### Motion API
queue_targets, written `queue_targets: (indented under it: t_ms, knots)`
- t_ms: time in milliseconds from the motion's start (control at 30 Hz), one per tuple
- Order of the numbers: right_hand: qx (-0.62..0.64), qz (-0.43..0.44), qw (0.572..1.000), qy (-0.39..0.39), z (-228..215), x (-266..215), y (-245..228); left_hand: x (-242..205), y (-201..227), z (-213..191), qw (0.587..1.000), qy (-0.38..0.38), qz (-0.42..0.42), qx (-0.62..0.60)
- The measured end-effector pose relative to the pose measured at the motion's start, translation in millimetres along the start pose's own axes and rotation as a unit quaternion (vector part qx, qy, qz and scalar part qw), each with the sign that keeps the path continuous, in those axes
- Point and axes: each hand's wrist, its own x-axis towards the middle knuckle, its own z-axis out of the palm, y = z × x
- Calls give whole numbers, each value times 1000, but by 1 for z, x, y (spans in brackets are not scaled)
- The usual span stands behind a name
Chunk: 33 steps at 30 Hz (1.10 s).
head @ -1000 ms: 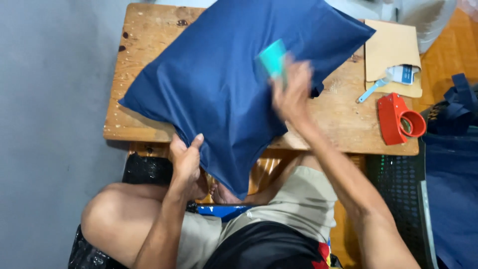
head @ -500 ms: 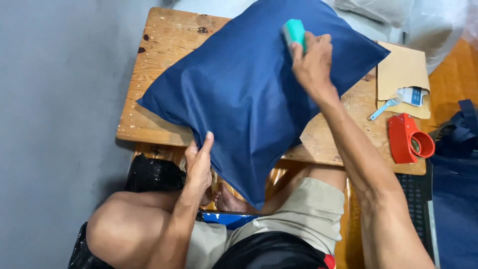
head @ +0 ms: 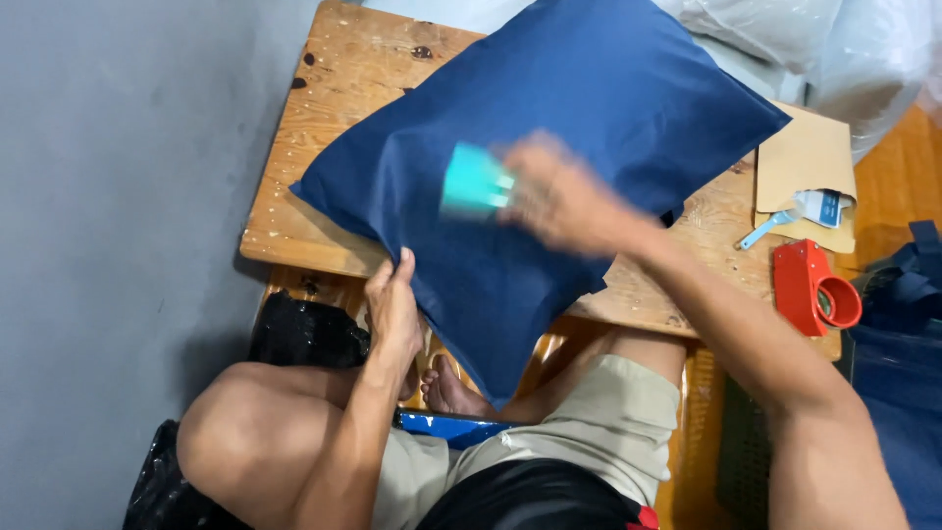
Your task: The person scrubs a blue tote bag containing a vacuum-sealed pillow using a green sponge. They scrub the plastic-wrapped front, then flip the bag to scrub the blue fabric back and sides. The person works on a wooden table with a tape dispenser and other items nearby.
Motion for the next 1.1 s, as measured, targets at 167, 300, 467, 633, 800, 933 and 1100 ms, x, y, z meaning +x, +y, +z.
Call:
queue_targets:
  t_ms: [167, 300, 467, 633, 800, 933, 1100]
  knots:
    - [-346, 276, 833, 332, -75, 15, 144, 7, 26, 15, 992, 92, 63, 52]
    - [-451, 278, 785, 321, -4, 49, 105, 45, 3, 4, 984, 67, 161, 28]
    - [-402, -21, 903, 152, 100, 49, 3, 113, -52, -13, 983, 136, 77, 94]
    - [-274, -50, 958, -71, 63, 43, -43, 128, -65, -25, 986, 121, 87, 75]
    - [-13, 1, 1000, -28, -29, 59, -13, 49, -8, 3, 993, 63, 98, 14]
    - [-158, 189, 943, 223, -79, 64, 99, 18, 2, 11, 993, -7, 31, -118]
    - [-431, 187, 842, 265, -9, 73, 89, 22, -20, 10, 994, 26, 30, -99]
